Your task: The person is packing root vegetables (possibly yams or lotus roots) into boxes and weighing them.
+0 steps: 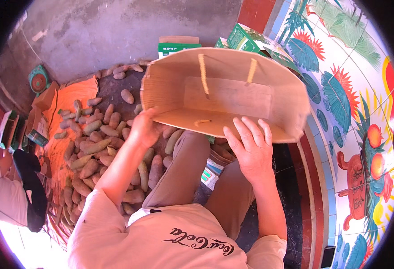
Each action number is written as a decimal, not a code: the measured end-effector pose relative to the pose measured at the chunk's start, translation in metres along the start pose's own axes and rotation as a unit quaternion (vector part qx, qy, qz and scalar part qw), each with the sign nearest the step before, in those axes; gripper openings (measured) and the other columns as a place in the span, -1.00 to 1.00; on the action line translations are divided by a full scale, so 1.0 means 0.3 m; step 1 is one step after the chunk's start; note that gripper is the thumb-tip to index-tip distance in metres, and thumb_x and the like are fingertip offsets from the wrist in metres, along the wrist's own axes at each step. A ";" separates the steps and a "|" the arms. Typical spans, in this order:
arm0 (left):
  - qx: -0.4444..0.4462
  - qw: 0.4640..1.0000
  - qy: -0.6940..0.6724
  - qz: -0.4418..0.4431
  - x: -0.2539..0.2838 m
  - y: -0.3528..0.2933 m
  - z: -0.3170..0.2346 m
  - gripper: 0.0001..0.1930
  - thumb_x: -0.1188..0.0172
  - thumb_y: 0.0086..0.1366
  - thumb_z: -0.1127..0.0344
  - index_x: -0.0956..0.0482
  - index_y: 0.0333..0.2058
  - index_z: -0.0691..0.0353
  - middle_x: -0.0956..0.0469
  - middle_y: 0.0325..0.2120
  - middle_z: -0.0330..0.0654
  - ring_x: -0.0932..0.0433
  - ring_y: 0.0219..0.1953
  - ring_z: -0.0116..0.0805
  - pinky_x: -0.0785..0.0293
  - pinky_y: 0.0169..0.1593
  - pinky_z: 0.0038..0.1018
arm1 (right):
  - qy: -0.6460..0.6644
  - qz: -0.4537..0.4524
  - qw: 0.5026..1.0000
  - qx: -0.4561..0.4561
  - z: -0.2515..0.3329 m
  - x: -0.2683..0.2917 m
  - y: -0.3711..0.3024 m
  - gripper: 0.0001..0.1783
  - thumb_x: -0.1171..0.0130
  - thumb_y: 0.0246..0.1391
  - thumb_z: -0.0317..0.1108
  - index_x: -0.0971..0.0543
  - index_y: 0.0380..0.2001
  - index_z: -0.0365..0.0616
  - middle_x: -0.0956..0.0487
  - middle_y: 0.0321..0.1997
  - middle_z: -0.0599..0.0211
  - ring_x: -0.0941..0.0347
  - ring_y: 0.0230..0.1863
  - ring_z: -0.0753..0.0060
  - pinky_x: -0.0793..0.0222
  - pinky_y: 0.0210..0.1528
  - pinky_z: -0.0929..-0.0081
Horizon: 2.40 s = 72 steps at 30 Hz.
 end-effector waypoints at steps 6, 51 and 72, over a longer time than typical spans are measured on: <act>-0.043 0.985 -0.107 -0.127 0.381 0.081 -0.144 -0.62 0.23 0.26 0.37 -0.14 0.03 0.39 -0.24 0.01 0.11 -0.26 0.06 0.04 -0.34 0.04 0.02 | 0.014 -0.140 0.987 -0.076 -0.066 0.011 -0.069 -0.64 -0.11 -0.21 -0.51 -0.52 -0.22 -0.07 -0.44 -0.12 0.21 -0.40 -0.12 0.23 -0.30 -0.10 0.27; 0.189 0.940 0.053 -0.278 0.554 0.851 0.622 -0.43 0.07 0.19 0.24 -0.02 0.17 0.17 0.06 0.18 0.01 -0.18 0.07 0.20 -0.33 -0.03 -0.02 | 0.095 0.069 0.947 -0.299 -0.258 -0.299 -0.431 -0.72 -0.15 -0.24 -0.56 -0.47 -0.33 -0.16 -0.49 -0.23 0.22 -0.43 -0.27 0.17 -0.37 -0.23 0.33; 0.069 0.934 0.329 0.121 -0.007 0.438 0.298 -0.74 0.10 0.28 0.25 -0.39 -0.12 0.20 -0.45 -0.12 -0.16 -0.46 -0.16 -0.35 -0.33 -0.09 -0.44 | 0.228 -0.131 0.887 -0.379 -0.299 -0.274 -0.418 -0.88 -0.05 -0.11 -0.56 -0.48 -0.41 -0.21 -0.50 -0.37 0.18 -0.45 -0.33 0.16 -0.36 -0.27 0.40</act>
Point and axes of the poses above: each hand's wrist, its own y-axis towards the middle knuckle, its own x-axis out of the back of the hand, z = x × y, the point moved 8 cm from there along y, towards the middle knuckle
